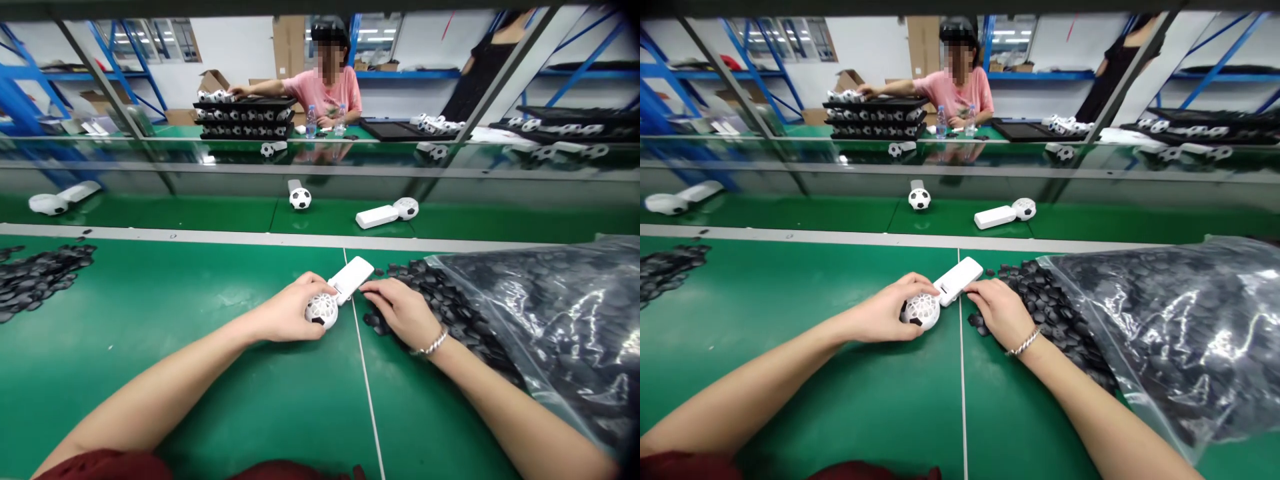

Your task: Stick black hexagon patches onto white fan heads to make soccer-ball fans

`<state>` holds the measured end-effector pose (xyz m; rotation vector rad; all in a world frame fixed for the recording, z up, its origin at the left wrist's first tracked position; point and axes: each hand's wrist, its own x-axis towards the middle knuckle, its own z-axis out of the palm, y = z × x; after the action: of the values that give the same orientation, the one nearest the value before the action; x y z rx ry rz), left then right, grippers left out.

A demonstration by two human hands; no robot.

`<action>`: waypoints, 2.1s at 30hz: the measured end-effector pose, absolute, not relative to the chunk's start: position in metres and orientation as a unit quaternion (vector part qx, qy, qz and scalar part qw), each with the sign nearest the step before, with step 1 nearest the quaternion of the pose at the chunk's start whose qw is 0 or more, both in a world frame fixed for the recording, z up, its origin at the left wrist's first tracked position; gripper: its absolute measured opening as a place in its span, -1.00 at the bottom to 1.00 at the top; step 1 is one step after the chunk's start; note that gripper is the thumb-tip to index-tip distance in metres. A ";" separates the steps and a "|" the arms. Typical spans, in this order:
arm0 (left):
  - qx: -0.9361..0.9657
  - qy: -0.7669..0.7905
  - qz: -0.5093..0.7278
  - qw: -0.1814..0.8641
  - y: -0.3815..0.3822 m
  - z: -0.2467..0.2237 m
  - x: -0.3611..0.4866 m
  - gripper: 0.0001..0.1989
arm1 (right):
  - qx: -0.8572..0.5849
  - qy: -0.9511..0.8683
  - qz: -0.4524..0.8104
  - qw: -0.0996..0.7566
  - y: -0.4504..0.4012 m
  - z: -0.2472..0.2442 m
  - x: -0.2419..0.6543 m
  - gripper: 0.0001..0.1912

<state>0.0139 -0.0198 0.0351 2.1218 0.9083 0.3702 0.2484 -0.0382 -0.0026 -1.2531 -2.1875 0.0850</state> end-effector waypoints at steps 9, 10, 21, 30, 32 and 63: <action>0.846 0.388 0.145 0.337 -0.020 0.037 0.017 -0.45 | -0.494 -0.777 0.204 0.332 -0.057 0.009 0.231 -0.91; 0.847 0.381 0.145 0.341 -0.020 0.037 0.017 -0.46 | -0.494 -0.772 0.227 0.330 -0.059 0.008 0.228 -0.92; 0.855 0.361 0.165 0.335 -0.023 0.028 0.021 -0.53 | -0.414 -0.808 0.218 0.359 -0.061 0.004 0.209 -0.92; 0.846 0.376 0.184 0.331 -0.026 0.026 0.025 -0.59 | -0.430 -0.801 0.195 0.368 -0.060 0.002 0.209 -0.96; 0.846 0.376 0.180 0.332 -0.026 0.027 0.025 -0.59 | -0.428 -0.802 0.199 0.366 -0.060 0.002 0.209 -0.97; 0.863 0.357 0.215 0.284 -0.025 0.020 0.027 -0.63 | -0.421 -0.801 0.179 0.385 -0.059 -0.001 0.207 -0.93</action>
<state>0.0270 -0.0250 0.0201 2.3099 0.9539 0.5764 0.2071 -0.0594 -0.0007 -1.0738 -2.0416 0.4563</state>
